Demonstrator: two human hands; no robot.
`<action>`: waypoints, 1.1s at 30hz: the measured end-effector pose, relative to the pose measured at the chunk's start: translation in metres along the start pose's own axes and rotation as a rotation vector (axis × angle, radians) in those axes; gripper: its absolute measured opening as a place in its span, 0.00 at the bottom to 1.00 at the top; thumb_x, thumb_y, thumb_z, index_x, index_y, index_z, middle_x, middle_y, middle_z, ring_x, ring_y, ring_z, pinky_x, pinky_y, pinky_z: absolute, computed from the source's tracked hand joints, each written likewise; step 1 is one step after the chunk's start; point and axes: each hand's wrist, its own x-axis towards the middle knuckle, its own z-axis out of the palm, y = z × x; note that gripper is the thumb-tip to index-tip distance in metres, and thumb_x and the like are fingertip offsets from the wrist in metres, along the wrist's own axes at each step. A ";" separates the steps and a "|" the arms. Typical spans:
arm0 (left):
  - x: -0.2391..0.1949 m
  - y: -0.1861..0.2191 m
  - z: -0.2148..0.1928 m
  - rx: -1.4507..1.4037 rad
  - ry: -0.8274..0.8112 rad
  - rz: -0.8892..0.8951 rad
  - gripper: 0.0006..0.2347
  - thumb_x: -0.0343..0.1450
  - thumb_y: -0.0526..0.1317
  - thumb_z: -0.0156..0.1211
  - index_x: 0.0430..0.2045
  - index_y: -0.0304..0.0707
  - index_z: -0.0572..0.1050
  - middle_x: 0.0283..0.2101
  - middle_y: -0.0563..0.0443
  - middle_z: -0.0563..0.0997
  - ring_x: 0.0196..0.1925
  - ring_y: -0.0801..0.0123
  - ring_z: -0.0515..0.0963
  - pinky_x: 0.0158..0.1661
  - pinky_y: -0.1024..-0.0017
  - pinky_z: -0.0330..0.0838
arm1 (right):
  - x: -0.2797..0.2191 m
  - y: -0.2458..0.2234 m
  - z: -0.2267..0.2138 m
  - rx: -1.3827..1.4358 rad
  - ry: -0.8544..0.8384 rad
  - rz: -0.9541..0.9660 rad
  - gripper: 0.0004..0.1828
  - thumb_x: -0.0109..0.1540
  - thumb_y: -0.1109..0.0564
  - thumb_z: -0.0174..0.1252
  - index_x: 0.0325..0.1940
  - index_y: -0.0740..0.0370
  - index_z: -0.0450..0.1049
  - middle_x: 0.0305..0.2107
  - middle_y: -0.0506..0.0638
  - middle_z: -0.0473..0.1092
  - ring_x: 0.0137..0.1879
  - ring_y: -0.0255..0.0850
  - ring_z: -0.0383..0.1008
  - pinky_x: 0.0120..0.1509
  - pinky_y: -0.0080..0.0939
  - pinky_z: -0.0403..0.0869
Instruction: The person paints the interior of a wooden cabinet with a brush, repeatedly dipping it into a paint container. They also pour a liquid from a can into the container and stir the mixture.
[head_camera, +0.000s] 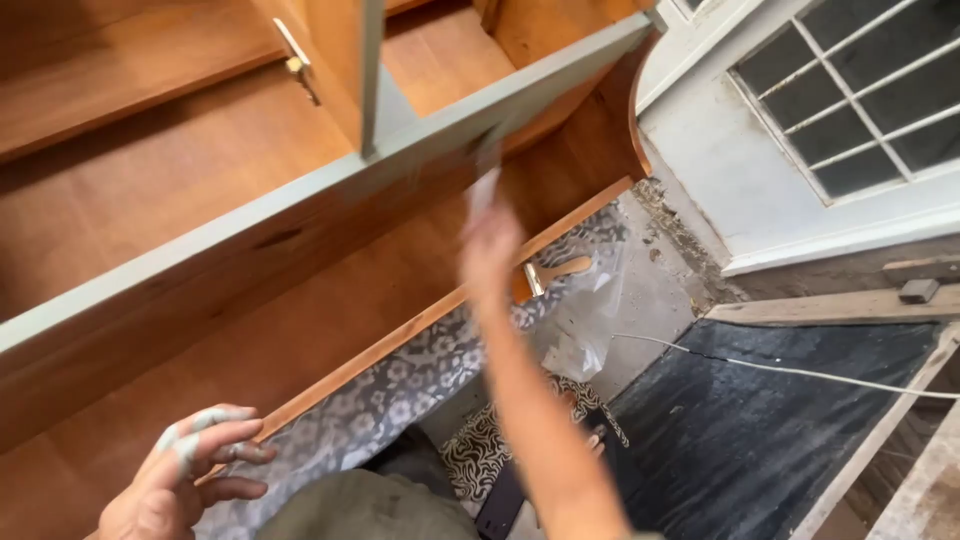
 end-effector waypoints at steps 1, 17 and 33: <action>0.001 -0.022 -0.023 -0.005 -0.002 0.010 0.38 0.65 0.67 0.44 0.52 0.28 0.78 0.62 0.41 0.71 0.50 0.49 0.88 0.41 0.51 0.89 | -0.052 0.014 0.011 -0.001 0.001 -0.011 0.14 0.61 0.71 0.44 0.27 0.54 0.65 0.23 0.46 0.64 0.30 0.37 0.66 0.38 0.38 0.70; 0.046 -0.157 -0.135 0.691 -0.041 0.237 0.14 0.63 0.40 0.63 0.40 0.41 0.88 0.54 0.52 0.87 0.57 0.70 0.85 0.63 0.73 0.73 | 0.043 0.070 -0.023 -0.014 0.103 -0.011 0.12 0.63 0.67 0.50 0.49 0.57 0.72 0.35 0.47 0.72 0.40 0.38 0.72 0.47 0.37 0.73; 0.012 -0.083 -0.113 -0.352 0.202 -0.467 0.17 0.63 0.10 0.45 0.44 0.00 0.74 0.60 0.32 0.71 0.49 0.13 0.78 0.43 0.16 0.74 | -0.123 -0.045 0.064 0.813 -0.095 0.421 0.17 0.67 0.59 0.55 0.61 0.58 0.70 0.33 0.43 0.68 0.30 0.27 0.67 0.31 0.20 0.71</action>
